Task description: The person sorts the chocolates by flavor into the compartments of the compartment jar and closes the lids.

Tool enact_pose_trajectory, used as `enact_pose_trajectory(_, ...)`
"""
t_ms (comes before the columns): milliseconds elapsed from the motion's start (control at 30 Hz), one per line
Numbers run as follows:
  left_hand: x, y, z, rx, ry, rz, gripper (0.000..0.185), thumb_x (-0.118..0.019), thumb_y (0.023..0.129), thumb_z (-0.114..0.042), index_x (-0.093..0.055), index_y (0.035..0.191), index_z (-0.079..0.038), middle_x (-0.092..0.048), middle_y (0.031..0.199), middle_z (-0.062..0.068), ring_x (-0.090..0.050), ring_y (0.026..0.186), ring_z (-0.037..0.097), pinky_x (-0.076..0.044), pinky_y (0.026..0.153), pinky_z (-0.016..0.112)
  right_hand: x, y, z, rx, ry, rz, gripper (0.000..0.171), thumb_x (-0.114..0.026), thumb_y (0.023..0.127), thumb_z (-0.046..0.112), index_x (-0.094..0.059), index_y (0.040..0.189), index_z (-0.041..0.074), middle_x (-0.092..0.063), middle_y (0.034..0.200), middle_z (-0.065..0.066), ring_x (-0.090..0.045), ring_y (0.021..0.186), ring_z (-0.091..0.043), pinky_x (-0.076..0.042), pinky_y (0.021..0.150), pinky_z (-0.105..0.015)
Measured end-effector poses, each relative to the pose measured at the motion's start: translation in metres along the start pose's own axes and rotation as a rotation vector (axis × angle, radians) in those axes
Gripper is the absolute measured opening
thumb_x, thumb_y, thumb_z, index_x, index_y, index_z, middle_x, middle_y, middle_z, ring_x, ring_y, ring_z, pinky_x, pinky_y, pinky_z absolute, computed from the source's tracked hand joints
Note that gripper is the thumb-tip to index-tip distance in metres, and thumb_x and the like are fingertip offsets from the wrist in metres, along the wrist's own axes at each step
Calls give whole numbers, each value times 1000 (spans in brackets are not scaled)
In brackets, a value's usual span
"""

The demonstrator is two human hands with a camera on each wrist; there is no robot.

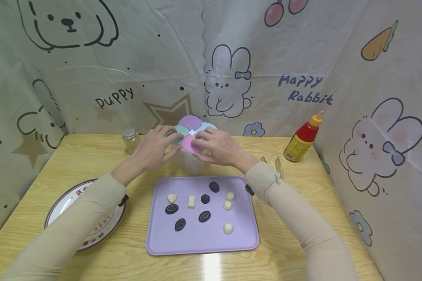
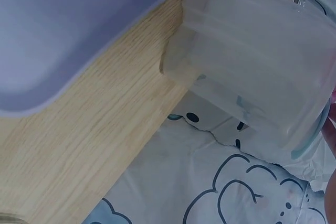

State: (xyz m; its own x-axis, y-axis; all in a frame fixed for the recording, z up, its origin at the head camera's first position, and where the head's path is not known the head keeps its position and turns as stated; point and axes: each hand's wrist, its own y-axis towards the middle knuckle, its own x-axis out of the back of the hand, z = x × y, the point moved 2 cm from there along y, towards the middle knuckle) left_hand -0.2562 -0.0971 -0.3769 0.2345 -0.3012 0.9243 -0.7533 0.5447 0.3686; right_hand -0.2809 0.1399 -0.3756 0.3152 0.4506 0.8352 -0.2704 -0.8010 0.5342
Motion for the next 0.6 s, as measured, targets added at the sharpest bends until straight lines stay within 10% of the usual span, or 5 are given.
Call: enact_pose_trajectory(600,2,3,1,19,-69,-9,31,-60,107,-39,-69,128,-17,-65,133,12,-61,123,34,-51,100,48,11,-3,-11,-144,67,-72,18,-80,93,20,-75,106,10,-76,101,-7,-71,89,-23,-61,73,-33)
